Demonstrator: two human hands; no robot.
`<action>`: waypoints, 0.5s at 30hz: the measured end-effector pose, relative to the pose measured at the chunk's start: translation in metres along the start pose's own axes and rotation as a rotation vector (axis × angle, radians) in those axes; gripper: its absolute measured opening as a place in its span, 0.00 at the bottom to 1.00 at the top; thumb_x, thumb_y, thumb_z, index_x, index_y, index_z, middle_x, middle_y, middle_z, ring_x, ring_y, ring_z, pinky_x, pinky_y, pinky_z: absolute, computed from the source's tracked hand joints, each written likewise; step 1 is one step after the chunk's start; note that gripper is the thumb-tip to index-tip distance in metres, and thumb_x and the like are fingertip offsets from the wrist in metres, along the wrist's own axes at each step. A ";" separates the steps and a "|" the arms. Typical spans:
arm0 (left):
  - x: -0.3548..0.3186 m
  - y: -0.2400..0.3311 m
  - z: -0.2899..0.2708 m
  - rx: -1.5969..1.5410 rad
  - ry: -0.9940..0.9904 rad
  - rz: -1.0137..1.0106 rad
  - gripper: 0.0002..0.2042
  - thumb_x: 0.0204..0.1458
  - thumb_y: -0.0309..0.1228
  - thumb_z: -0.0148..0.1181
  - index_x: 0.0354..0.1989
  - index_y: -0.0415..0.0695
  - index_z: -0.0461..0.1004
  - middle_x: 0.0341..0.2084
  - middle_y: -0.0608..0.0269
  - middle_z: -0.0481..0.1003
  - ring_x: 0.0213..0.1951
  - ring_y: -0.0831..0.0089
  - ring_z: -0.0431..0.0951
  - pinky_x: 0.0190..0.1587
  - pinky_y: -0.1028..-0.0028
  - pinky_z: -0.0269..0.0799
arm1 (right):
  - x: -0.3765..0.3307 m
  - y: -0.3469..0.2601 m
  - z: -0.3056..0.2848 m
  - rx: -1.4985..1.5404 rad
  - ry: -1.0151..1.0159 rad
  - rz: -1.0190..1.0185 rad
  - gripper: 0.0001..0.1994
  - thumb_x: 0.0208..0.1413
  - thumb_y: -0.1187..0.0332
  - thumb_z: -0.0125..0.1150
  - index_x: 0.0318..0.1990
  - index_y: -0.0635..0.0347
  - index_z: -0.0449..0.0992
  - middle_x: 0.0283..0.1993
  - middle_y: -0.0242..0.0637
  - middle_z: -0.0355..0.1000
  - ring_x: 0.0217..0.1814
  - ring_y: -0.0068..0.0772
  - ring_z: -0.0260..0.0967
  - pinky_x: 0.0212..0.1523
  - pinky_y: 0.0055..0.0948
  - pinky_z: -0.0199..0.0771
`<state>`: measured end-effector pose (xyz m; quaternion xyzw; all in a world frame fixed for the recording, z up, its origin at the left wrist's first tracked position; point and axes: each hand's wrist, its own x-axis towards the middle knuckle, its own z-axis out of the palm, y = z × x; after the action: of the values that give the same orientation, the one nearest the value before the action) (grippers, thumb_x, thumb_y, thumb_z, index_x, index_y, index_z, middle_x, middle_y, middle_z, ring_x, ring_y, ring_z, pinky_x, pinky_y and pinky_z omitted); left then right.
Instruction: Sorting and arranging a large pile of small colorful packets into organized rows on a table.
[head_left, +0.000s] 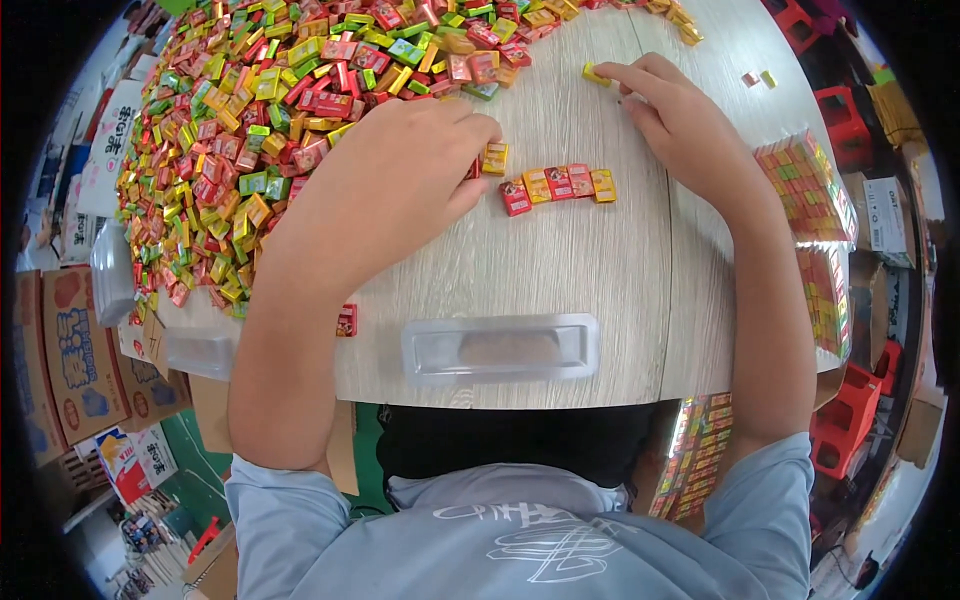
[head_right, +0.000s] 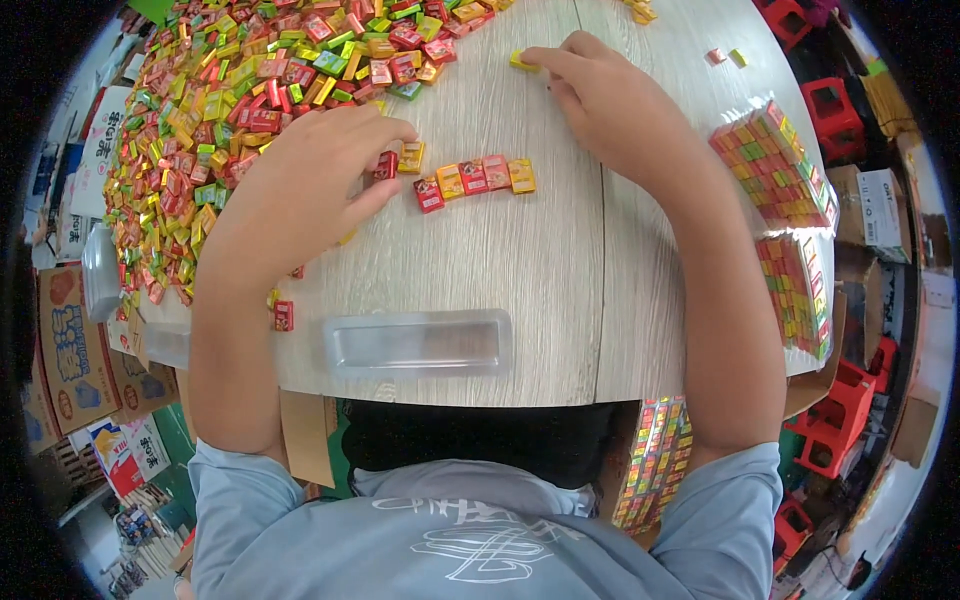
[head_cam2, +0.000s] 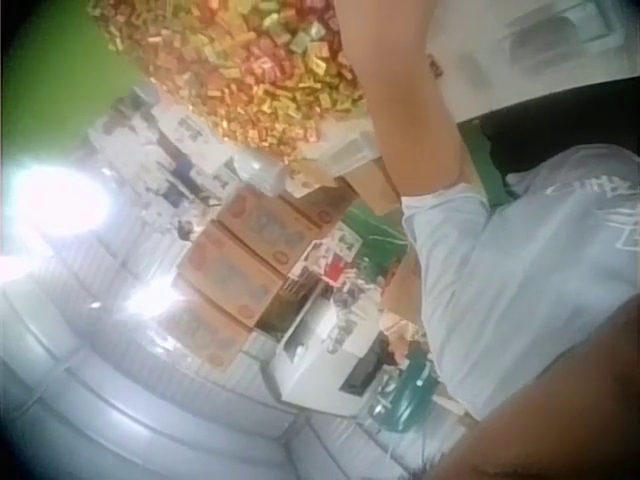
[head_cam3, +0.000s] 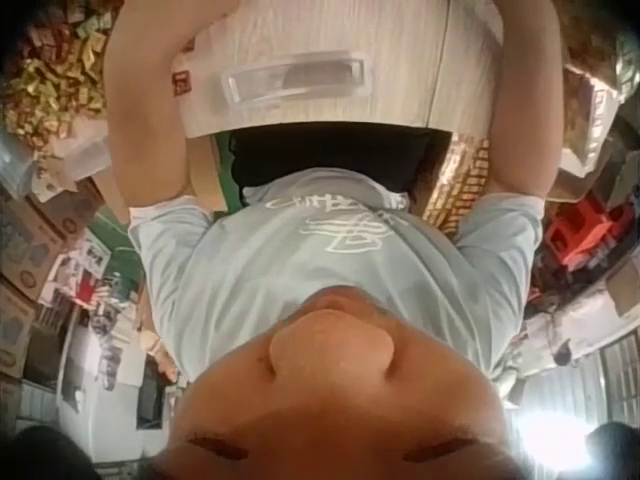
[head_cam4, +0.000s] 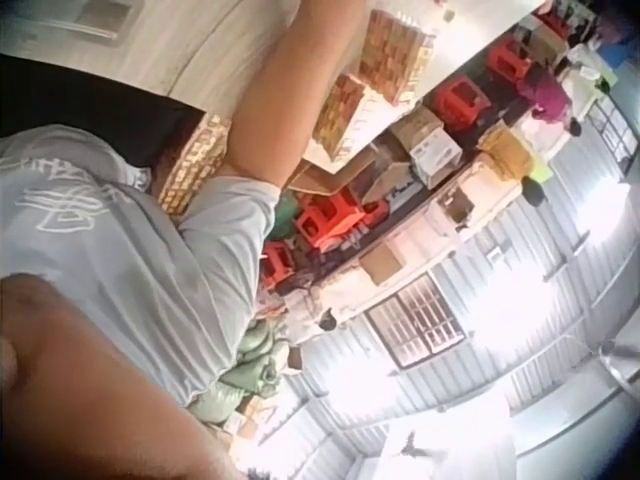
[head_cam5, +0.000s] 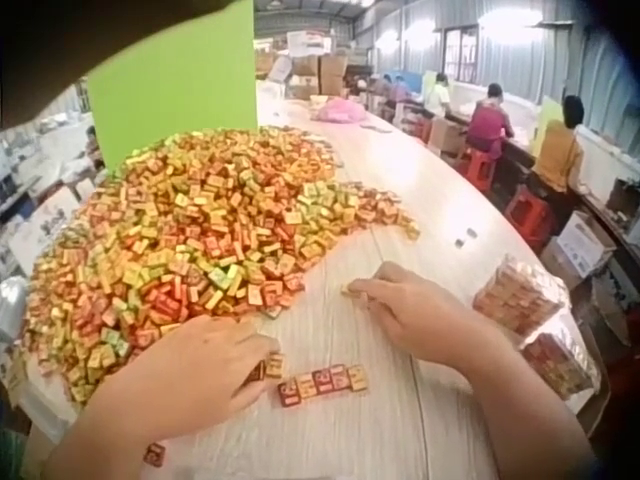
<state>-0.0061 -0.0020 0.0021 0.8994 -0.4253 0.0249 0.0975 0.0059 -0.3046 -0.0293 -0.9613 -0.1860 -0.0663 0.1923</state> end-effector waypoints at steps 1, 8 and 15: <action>0.001 0.001 -0.001 -0.003 -0.019 -0.014 0.18 0.57 0.34 0.67 0.54 0.41 0.77 0.49 0.51 0.79 0.54 0.51 0.78 0.61 0.57 0.72 | -0.002 0.001 0.001 -0.023 0.004 -0.035 0.20 0.71 0.74 0.51 0.67 0.53 0.75 0.53 0.42 0.71 0.54 0.44 0.72 0.59 0.35 0.71; 0.006 0.002 0.004 0.000 -0.035 -0.042 0.16 0.59 0.35 0.65 0.53 0.43 0.78 0.48 0.51 0.79 0.55 0.50 0.78 0.61 0.56 0.71 | -0.007 0.001 0.003 -0.065 0.021 -0.075 0.23 0.70 0.76 0.51 0.70 0.49 0.72 0.58 0.41 0.69 0.57 0.44 0.71 0.62 0.37 0.70; 0.012 0.007 0.009 0.077 0.042 -0.063 0.15 0.60 0.37 0.65 0.51 0.44 0.79 0.45 0.51 0.80 0.49 0.50 0.79 0.54 0.57 0.74 | -0.006 0.002 0.001 -0.055 0.005 -0.078 0.23 0.69 0.76 0.51 0.70 0.50 0.73 0.57 0.41 0.69 0.58 0.44 0.71 0.62 0.37 0.69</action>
<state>-0.0044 -0.0171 -0.0039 0.9147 -0.3933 0.0572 0.0727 0.0009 -0.3081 -0.0327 -0.9581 -0.2210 -0.0814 0.1633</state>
